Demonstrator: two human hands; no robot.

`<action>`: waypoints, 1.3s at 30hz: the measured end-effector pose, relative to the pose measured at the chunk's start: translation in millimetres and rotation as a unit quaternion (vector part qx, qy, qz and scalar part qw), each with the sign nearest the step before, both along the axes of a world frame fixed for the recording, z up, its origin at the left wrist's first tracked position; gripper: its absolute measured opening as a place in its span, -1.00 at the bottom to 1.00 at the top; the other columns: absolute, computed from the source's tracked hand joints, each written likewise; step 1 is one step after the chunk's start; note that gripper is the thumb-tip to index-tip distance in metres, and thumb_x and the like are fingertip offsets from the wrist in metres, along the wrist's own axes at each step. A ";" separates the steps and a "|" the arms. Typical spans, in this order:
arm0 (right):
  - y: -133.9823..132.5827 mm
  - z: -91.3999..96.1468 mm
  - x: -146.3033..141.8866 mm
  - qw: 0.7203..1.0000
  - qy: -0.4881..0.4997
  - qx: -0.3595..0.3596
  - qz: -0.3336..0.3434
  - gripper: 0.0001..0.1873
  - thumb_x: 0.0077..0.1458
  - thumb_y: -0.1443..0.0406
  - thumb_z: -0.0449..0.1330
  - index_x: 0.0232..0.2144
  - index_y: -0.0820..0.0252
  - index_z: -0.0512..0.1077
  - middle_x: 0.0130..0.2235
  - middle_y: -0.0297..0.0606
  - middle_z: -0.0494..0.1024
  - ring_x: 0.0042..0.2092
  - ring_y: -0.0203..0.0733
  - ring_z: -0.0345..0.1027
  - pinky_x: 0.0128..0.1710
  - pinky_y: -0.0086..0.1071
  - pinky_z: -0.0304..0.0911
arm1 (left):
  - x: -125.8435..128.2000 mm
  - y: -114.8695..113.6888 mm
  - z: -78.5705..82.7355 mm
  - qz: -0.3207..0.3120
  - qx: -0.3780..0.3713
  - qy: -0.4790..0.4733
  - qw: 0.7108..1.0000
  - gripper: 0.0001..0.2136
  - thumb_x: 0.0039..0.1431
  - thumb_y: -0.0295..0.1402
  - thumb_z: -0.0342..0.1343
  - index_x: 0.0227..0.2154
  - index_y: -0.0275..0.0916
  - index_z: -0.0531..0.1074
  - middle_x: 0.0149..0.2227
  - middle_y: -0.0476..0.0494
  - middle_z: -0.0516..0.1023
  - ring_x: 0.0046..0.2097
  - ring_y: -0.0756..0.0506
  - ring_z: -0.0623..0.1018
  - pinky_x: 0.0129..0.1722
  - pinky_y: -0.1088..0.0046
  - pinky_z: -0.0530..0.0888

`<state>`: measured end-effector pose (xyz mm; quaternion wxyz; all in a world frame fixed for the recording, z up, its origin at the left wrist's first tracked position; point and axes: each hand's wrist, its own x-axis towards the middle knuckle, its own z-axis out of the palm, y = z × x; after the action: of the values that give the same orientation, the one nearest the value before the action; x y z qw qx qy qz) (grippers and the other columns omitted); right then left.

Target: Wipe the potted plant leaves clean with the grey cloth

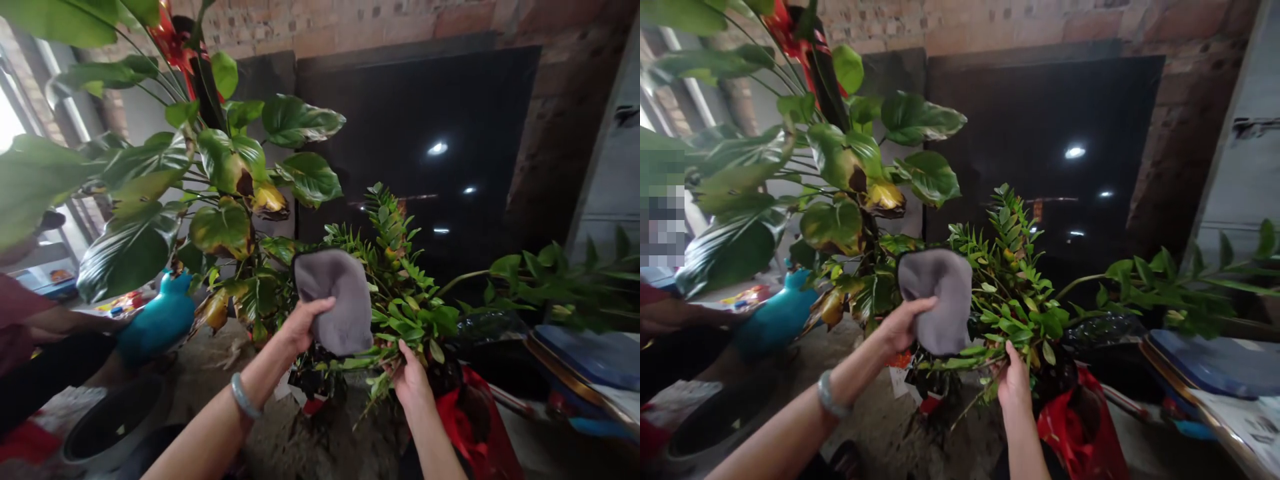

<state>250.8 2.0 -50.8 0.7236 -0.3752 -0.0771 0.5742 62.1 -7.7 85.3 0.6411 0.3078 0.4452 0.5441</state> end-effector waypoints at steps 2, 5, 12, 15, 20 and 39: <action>1.0 -2.4 -2.4 1.000 0.008 0.006 0.011 -0.74 -0.35 0.30 0.34 -0.50 0.18 0.39 -0.57 -0.40 0.54 -0.57 -0.22 0.40 -0.63 -0.39 0.32 | 3.9 -10.5 -35.2 -0.047 -0.077 0.055 0.994 -0.87 -0.21 -0.52 0.24 -0.48 -0.32 0.54 -0.50 -0.11 0.63 -0.45 -0.12 0.56 -0.39 0.40 0.48; 0.5 -6.1 -2.5 1.000 0.020 0.009 0.017 -0.72 -0.38 0.31 0.35 -0.51 0.18 0.37 -0.61 -0.41 0.51 -0.58 -0.22 0.39 -0.59 -0.39 0.35 | -9.6 -36.6 -70.1 -0.113 -0.174 0.097 0.973 -0.92 -0.29 -0.54 0.23 -0.60 -0.35 0.53 -0.57 -0.18 0.60 -0.50 -0.14 0.55 -0.42 0.39 0.48; -3.2 -3.2 5.6 0.999 0.045 -0.008 -0.024 -0.69 -0.39 0.37 0.32 -0.52 0.11 0.30 -0.63 -0.54 0.47 -0.64 -0.32 0.33 -0.63 -0.46 0.32 | -47.1 -13.0 9.1 -0.020 -0.061 -0.047 0.997 -0.87 -0.27 -0.53 0.26 -0.53 -0.33 0.52 -0.58 -0.09 0.60 -0.54 -0.05 0.53 -0.41 0.49 0.47; -1.9 -0.9 1.7 0.998 0.052 -0.008 -0.021 -0.70 -0.37 0.37 0.31 -0.50 0.12 0.30 -0.64 -0.52 0.46 -0.65 -0.30 0.33 -0.64 -0.44 0.33 | -38.3 0.7 4.8 0.029 -0.078 -0.065 0.994 -0.91 -0.20 -0.51 0.24 -0.52 -0.32 0.49 -0.61 -0.05 0.57 -0.57 -0.05 0.51 -0.38 0.44 0.49; -1.4 -1.2 -1.7 0.998 0.053 0.010 -0.024 -0.69 -0.37 0.35 0.32 -0.49 0.13 0.30 -0.63 -0.50 0.45 -0.63 -0.29 0.34 -0.65 -0.44 0.31 | -37.8 -36.4 -57.6 -0.083 -0.172 0.068 0.979 -0.78 -0.40 -0.53 0.31 -0.52 -0.36 0.51 -0.54 -0.17 0.62 -0.49 -0.12 0.56 -0.41 0.42 0.48; -0.5 -8.1 3.7 0.999 0.028 0.019 -0.029 -0.67 -0.35 0.28 0.34 -0.49 0.13 0.29 -0.65 -0.52 0.40 -0.65 -0.32 0.29 -0.66 -0.44 0.27 | -87.5 -68.1 -58.2 0.026 -0.230 -0.013 0.973 -0.94 -0.27 -0.52 0.19 -0.61 -0.33 0.47 -0.64 -0.16 0.56 -0.59 -0.12 0.52 -0.51 0.42 0.46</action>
<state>254.4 1.4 -58.9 0.7490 -0.3468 -0.0570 0.5617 -25.4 -75.8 27.0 0.6864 0.1330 0.5578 0.4472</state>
